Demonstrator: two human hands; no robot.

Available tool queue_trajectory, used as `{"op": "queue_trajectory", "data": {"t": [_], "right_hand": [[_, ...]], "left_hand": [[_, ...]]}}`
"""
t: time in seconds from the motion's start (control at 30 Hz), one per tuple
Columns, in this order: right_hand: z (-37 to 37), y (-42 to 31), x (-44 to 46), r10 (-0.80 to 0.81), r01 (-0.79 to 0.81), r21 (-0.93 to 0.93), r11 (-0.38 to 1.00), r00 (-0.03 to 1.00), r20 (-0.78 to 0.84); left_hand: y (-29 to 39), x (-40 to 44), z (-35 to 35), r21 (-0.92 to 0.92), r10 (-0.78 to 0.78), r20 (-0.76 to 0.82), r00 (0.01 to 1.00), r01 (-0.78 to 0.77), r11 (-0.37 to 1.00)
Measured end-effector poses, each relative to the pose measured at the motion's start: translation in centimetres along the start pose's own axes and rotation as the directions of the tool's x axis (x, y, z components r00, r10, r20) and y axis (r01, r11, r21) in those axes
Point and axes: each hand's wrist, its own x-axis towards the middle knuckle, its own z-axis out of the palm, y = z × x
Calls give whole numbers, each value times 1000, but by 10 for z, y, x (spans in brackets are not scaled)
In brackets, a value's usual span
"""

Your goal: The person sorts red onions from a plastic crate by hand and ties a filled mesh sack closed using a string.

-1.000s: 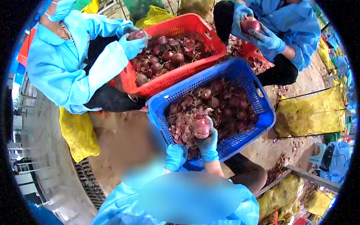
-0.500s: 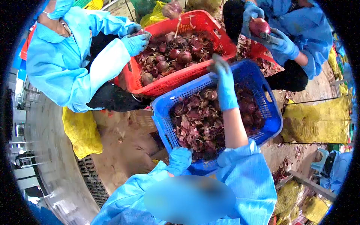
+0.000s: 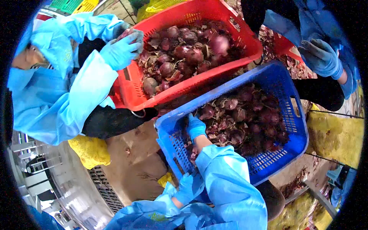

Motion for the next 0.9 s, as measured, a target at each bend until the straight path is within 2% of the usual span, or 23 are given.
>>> {"op": "queue_trajectory", "data": {"t": [0.1, 0.13, 0.23, 0.33, 0.4, 0.47, 0.5, 0.53, 0.57, 0.6, 0.63, 0.67, 0.7, 0.73, 0.77, 0.83, 0.87, 0.9], "right_hand": [[-10, 2, -12, -79, 84, 32, 996, 986, -144], [-10, 6, -8, -80, 86, 33, 996, 986, -145], [-5, 17, -8, -66, 63, -58, 996, 997, -45], [-4, 22, -15, -194, 199, 43, 979, 977, -93], [-4, 18, -28, -225, 225, 6, 974, 973, -46], [-3, 7, -38, -174, 174, -140, 975, 985, 12], [-4, 8, -47, -164, 172, -110, 979, 983, 83], [0, 9, -53, -170, 178, -109, 978, 982, 77], [10, 15, -59, -141, 132, 146, 980, 989, 51], [25, 24, -64, -107, 85, 391, 917, 994, 35], [39, 27, -74, -144, 158, 587, 794, 987, -71], [45, 38, -79, -143, 161, 577, 801, 987, -76], [34, 40, -99, -143, -55, 894, 445, 981, 131], [29, 42, -118, -227, -313, 950, -14, 926, 302], [34, 47, -125, -258, -353, 919, -176, 917, 303], [25, 49, -152, -244, -152, 955, -255, 966, 89], [14, 51, -167, -255, -230, 870, -437, 959, 126], [2, 48, -179, -188, -202, 857, -473, 974, 125]], "left_hand": [[2, 1, -5, -4, 19, -29, 999, -19, 1000], [3, 0, -5, -5, 21, -34, 999, -21, 1000], [2, -1, -5, -2, 23, -36, 999, -23, 1000], [3, 1, -1, 19, 19, -60, 998, -18, 1000], [2, 2, 8, 9, 16, -146, 989, -15, 1000], [-1, 4, 11, -11, 48, -296, 954, -54, 999], [-1, 1, 11, -2, 47, -302, 952, -50, 999], [4, 2, -5, -140, -69, -186, 980, 43, 989], [6, 2, -15, -264, -166, -53, 985, 146, 953], [4, 2, -11, -262, -163, -60, 985, 142, 954], [3, 4, -2, -123, -83, -126, 989, 68, 990], [4, 5, 6, 19, 5, -181, 983, -2, 1000], [4, 6, 4, -5, 2, -256, 967, -4, 1000], [4, 7, 1, 0, 36, -258, 965, -37, 999], [5, 7, -3, 8, 22, -248, 968, -20, 1000], [7, 8, -7, 18, -3, -219, 976, 7, 1000], [6, 8, -5, 22, -18, -196, 980, 23, 999], [6, 6, -6, 17, -38, -156, 987, 41, 999]]}}
